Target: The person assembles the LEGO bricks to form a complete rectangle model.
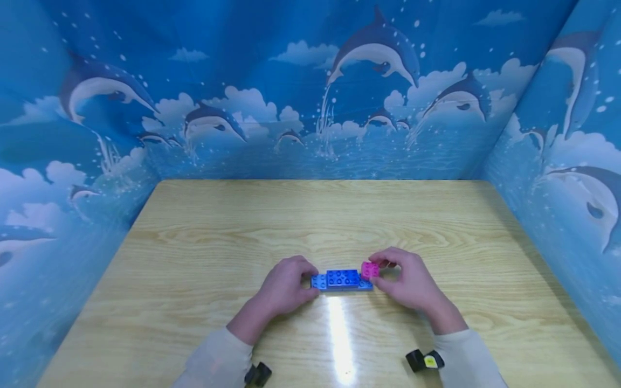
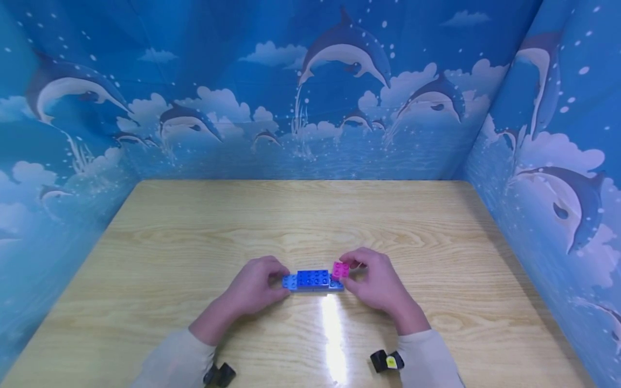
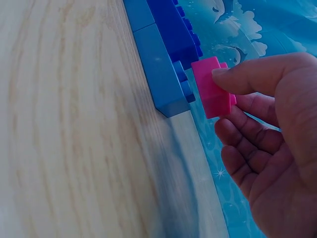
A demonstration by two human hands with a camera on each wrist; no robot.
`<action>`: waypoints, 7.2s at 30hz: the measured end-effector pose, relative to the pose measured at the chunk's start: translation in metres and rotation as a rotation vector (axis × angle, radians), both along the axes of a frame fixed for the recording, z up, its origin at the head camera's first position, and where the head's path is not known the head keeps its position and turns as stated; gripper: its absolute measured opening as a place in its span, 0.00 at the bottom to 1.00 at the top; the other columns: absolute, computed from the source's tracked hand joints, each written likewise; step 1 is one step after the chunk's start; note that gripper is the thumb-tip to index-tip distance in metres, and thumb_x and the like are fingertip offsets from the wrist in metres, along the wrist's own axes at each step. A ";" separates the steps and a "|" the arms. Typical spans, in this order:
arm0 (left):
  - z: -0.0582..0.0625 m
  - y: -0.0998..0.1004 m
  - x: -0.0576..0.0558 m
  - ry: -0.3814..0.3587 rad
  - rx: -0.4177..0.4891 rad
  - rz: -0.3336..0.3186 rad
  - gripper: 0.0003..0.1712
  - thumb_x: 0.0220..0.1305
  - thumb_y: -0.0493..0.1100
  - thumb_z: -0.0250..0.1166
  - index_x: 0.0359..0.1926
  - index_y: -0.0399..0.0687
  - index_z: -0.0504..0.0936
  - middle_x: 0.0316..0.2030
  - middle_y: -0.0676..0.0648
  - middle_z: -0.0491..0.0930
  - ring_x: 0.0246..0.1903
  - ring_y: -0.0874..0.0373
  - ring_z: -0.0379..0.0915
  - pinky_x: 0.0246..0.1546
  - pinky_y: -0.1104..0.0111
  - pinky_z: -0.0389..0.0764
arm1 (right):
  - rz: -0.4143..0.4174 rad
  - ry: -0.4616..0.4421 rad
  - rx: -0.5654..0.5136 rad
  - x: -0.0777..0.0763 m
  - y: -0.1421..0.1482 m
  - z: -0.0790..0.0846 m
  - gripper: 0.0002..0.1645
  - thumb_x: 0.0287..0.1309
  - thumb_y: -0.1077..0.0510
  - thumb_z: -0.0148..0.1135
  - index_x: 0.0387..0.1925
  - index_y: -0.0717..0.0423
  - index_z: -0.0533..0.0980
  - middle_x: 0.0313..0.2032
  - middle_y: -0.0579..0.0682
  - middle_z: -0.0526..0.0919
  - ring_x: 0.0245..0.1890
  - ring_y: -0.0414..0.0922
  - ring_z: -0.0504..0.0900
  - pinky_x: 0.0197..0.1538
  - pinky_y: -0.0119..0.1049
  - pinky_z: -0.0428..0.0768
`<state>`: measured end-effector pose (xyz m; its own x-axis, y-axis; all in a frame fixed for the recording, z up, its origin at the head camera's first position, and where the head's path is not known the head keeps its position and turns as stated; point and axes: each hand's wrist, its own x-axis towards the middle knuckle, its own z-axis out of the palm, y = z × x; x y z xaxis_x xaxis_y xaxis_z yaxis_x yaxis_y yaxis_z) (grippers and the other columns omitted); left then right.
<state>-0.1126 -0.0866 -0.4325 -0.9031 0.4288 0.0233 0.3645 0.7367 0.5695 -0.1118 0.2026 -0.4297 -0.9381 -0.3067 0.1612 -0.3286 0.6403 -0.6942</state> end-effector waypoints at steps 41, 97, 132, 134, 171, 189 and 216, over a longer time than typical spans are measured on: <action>-0.001 0.001 -0.001 -0.004 0.002 -0.009 0.20 0.50 0.46 0.79 0.44 0.45 0.88 0.38 0.54 0.81 0.39 0.57 0.76 0.44 0.63 0.79 | 0.156 -0.059 -0.030 -0.003 0.000 -0.011 0.22 0.47 0.61 0.78 0.47 0.45 0.83 0.44 0.34 0.82 0.47 0.39 0.80 0.56 0.47 0.76; -0.004 -0.031 -0.017 -0.071 0.014 0.219 0.27 0.50 0.46 0.80 0.51 0.42 0.84 0.46 0.47 0.81 0.50 0.49 0.76 0.56 0.55 0.75 | 0.013 -0.047 -0.119 0.006 -0.005 -0.028 0.23 0.42 0.63 0.82 0.43 0.47 0.84 0.37 0.36 0.83 0.38 0.40 0.80 0.42 0.38 0.80; 0.011 -0.012 0.002 -0.092 0.192 0.107 0.21 0.52 0.47 0.78 0.46 0.47 0.84 0.45 0.52 0.80 0.44 0.55 0.76 0.50 0.60 0.77 | 0.016 -0.029 -0.119 0.004 -0.005 -0.030 0.24 0.40 0.64 0.82 0.43 0.47 0.84 0.38 0.36 0.83 0.38 0.40 0.80 0.43 0.38 0.80; 0.010 -0.011 0.003 -0.106 0.206 0.097 0.21 0.51 0.46 0.78 0.46 0.47 0.84 0.44 0.52 0.80 0.42 0.55 0.76 0.48 0.61 0.78 | 0.015 -0.032 -0.116 0.004 -0.005 -0.030 0.24 0.40 0.64 0.82 0.43 0.47 0.84 0.38 0.36 0.83 0.39 0.40 0.80 0.43 0.38 0.80; 0.013 0.001 -0.001 -0.099 0.082 0.008 0.19 0.51 0.44 0.79 0.45 0.46 0.87 0.38 0.54 0.79 0.41 0.55 0.76 0.48 0.60 0.78 | 0.018 -0.029 -0.116 0.002 -0.004 -0.031 0.25 0.39 0.64 0.83 0.42 0.47 0.85 0.37 0.37 0.83 0.38 0.40 0.80 0.42 0.39 0.80; 0.001 0.003 0.002 -0.095 0.109 0.091 0.21 0.48 0.46 0.80 0.45 0.48 0.87 0.41 0.54 0.81 0.46 0.54 0.76 0.55 0.54 0.75 | 0.009 -0.052 -0.118 0.003 -0.004 -0.030 0.25 0.39 0.64 0.83 0.42 0.45 0.84 0.37 0.36 0.83 0.38 0.40 0.80 0.43 0.38 0.80; -0.005 -0.003 0.002 -0.255 0.260 0.210 0.25 0.47 0.44 0.81 0.46 0.48 0.82 0.36 0.56 0.79 0.32 0.57 0.73 0.33 0.63 0.78 | -0.017 -0.142 -0.197 0.001 -0.002 -0.030 0.28 0.42 0.58 0.83 0.48 0.56 0.83 0.37 0.44 0.84 0.39 0.46 0.80 0.43 0.41 0.80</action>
<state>-0.1109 -0.0897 -0.4372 -0.9612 0.2442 -0.1286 0.0454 0.5996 0.7990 -0.1111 0.2003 -0.4593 -0.9602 -0.2668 0.0824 -0.2094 0.4929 -0.8445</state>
